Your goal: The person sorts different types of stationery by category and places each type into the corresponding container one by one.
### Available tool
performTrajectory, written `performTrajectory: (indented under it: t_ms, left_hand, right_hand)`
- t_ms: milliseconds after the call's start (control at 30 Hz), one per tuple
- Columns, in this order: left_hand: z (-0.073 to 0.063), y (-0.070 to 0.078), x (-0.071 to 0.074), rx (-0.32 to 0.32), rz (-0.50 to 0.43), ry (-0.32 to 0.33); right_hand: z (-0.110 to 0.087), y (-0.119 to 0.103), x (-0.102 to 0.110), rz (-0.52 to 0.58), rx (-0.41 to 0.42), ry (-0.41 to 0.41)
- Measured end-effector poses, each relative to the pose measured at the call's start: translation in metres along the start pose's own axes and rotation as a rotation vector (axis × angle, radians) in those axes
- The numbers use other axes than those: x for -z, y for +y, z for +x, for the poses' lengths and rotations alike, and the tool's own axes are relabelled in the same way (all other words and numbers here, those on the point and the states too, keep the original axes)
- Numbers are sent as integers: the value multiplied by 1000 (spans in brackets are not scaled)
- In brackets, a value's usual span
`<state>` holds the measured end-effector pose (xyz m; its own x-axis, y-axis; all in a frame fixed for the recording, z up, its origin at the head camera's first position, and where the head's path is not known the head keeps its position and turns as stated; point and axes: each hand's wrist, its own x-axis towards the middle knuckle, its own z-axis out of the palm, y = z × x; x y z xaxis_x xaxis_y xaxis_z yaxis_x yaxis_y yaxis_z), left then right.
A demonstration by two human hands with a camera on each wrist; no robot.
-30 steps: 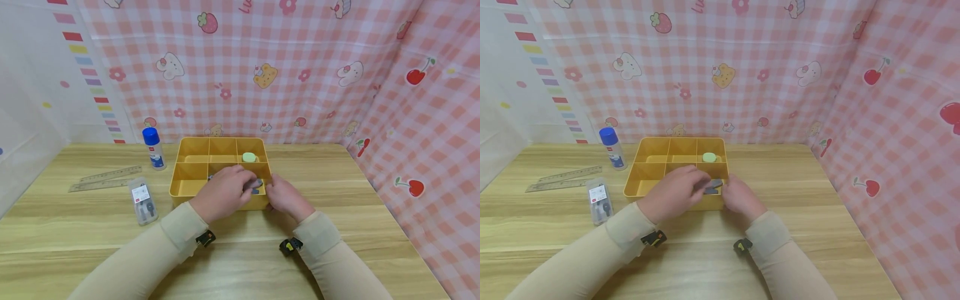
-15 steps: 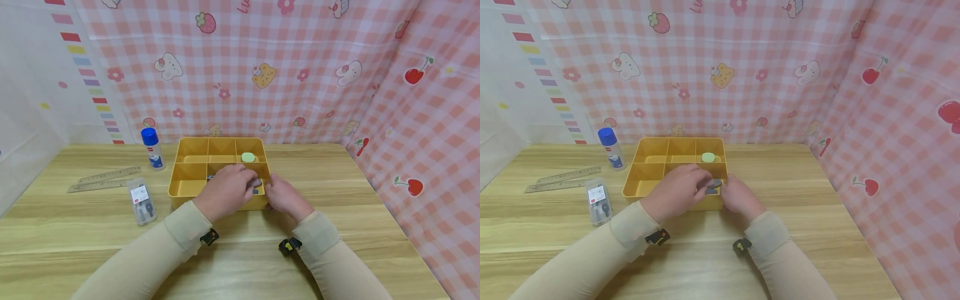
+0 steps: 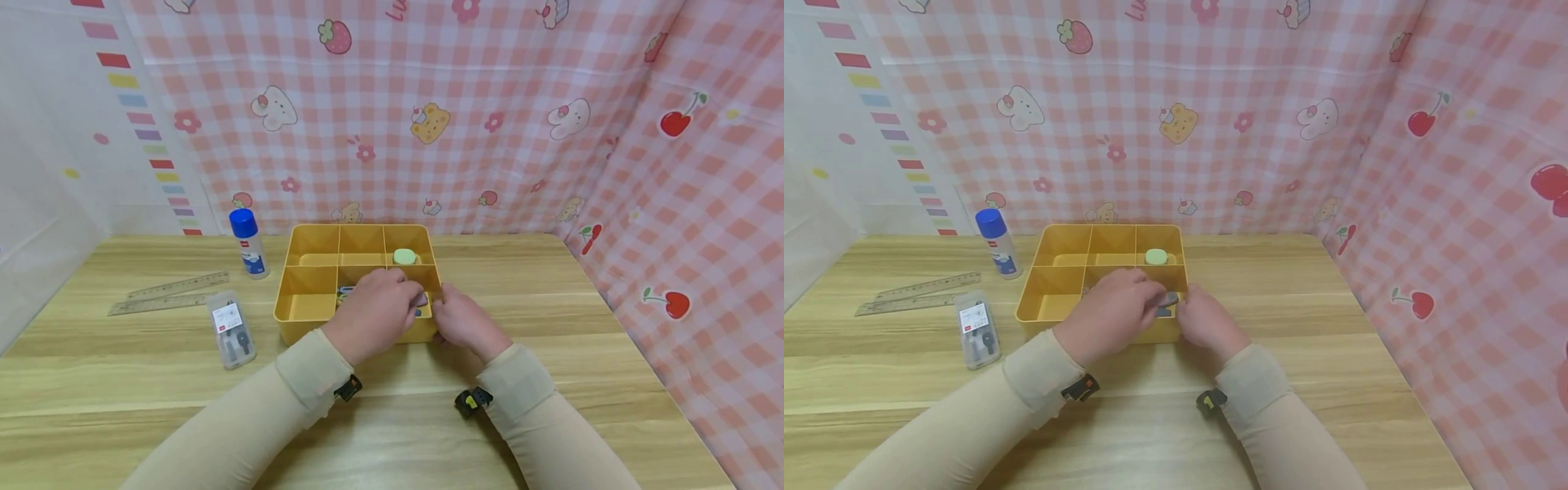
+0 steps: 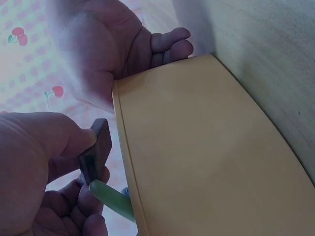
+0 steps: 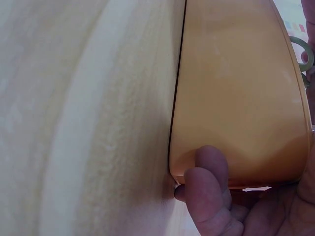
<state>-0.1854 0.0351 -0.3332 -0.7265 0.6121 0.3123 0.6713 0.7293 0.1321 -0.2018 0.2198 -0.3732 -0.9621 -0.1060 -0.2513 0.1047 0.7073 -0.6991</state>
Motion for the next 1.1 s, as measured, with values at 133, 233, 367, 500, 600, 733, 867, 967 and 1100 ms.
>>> performTrajectory:
  t_ms: [133,233,367,500,600,733,867,967,1100]
  left_hand:
    - [0,0,0,10,-6,-1]
    - [0,0,-1,13,-7,3]
    - [0,-1,-2,9,4,4]
    - [-1,-3,-2,7,-9,-6]
    - [-1,-3,-1,5,-27,-9]
    - [-2,-3,0,4,-33,-11]
    - [-6,-3,2,12,-43,-36]
    - [-12,-5,4,-4,-58,-28]
    - [-24,-14,13,-10,-70,13]
  right_hand:
    - [1,0,0,-6,-2,3]
    - [1,0,0,-12,-2,8]
    - [0,-1,0,-24,1,13]
    - [0,-1,0,-22,2,13]
    - [0,-1,0,-14,2,11]
    - [0,-1,0,-5,-2,4]
    - [0,-2,0,-6,-1,-1]
    - [0,-2,0,-15,5,0]
    - [-2,-3,0,-37,-1,11]
